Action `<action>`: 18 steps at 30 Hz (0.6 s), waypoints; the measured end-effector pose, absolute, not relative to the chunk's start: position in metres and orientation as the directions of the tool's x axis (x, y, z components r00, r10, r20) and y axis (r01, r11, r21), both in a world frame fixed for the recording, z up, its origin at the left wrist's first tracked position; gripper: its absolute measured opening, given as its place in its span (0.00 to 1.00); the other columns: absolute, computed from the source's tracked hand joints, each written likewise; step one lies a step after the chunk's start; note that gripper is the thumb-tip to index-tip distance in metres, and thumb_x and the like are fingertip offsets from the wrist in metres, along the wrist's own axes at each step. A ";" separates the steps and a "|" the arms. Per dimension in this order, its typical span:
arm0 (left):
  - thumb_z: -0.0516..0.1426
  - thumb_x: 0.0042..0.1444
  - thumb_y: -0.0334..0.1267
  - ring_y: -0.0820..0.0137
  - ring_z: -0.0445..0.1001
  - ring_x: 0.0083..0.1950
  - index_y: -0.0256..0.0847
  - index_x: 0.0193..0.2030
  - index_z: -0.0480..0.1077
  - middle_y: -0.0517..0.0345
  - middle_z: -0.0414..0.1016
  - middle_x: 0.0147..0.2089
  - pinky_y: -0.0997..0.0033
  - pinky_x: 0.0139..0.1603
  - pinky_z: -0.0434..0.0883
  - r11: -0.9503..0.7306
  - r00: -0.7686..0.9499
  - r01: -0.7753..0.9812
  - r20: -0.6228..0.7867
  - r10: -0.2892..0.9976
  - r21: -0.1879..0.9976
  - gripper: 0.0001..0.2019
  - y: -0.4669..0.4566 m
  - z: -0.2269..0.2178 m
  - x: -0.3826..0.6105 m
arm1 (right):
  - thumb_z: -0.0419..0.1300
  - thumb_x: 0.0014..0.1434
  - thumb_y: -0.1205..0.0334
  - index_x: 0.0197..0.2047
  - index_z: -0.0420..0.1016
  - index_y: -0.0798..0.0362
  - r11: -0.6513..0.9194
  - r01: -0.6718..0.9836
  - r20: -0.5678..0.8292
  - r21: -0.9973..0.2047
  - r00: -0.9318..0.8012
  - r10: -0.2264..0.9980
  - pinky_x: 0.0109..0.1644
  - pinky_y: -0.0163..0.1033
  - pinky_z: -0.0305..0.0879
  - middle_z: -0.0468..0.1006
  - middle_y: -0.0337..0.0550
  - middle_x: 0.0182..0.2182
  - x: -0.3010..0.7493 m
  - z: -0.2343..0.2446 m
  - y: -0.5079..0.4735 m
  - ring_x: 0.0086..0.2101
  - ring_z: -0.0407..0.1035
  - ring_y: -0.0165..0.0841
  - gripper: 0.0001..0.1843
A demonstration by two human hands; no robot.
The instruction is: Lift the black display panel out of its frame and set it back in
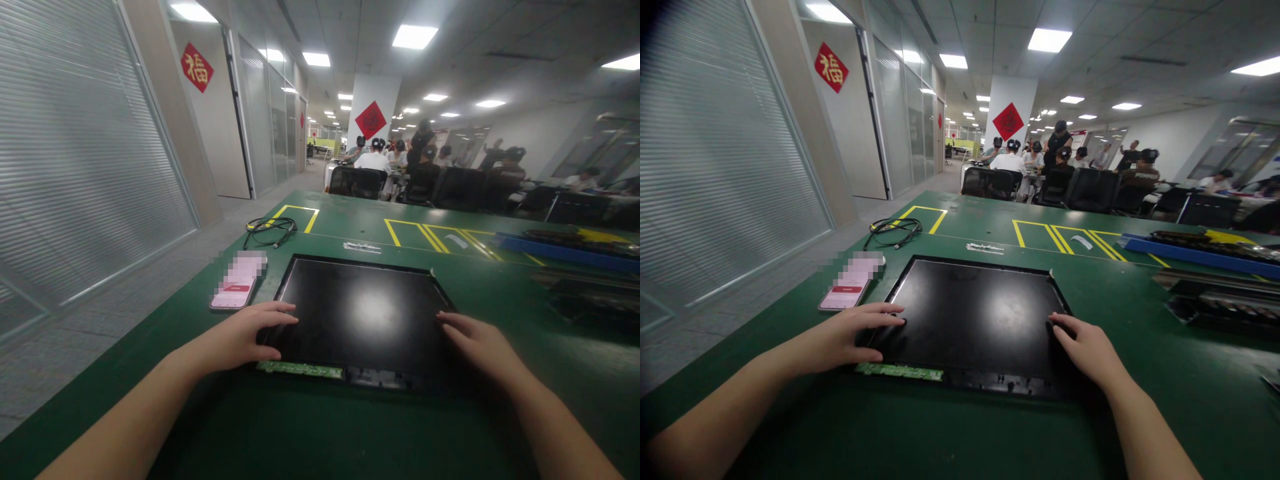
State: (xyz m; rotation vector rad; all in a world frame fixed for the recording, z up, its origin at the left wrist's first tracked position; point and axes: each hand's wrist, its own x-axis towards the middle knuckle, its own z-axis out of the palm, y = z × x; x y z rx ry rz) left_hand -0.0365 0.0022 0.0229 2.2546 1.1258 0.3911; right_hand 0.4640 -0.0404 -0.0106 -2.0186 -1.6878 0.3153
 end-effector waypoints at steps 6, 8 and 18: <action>0.66 0.56 0.34 0.52 0.73 0.72 0.56 0.63 0.81 0.52 0.75 0.73 0.51 0.72 0.69 -0.526 0.659 0.562 0.039 0.751 0.639 0.27 0.000 0.022 -0.034 | 0.58 0.56 0.46 0.45 0.90 0.42 -0.123 0.856 0.137 -0.502 0.219 0.966 0.64 0.52 0.73 0.87 0.41 0.52 0.464 -0.013 -0.040 0.56 0.80 0.49 0.22; 0.66 0.56 0.33 0.52 0.73 0.72 0.56 0.62 0.81 0.53 0.75 0.73 0.52 0.72 0.69 -0.536 0.669 0.546 0.050 0.741 0.643 0.26 -0.001 0.022 -0.033 | 0.59 0.56 0.46 0.45 0.90 0.42 -0.130 0.855 0.130 -0.503 0.224 0.966 0.64 0.52 0.73 0.87 0.42 0.52 0.464 -0.011 -0.040 0.56 0.80 0.50 0.22; 0.65 0.57 0.31 0.53 0.76 0.70 0.54 0.62 0.81 0.52 0.76 0.71 0.53 0.70 0.71 -0.557 0.678 0.549 0.059 0.733 0.623 0.26 -0.005 0.024 -0.032 | 0.57 0.57 0.44 0.47 0.90 0.43 -0.165 0.848 0.091 -0.503 0.242 0.966 0.65 0.52 0.73 0.87 0.42 0.54 0.463 -0.013 -0.042 0.58 0.78 0.50 0.25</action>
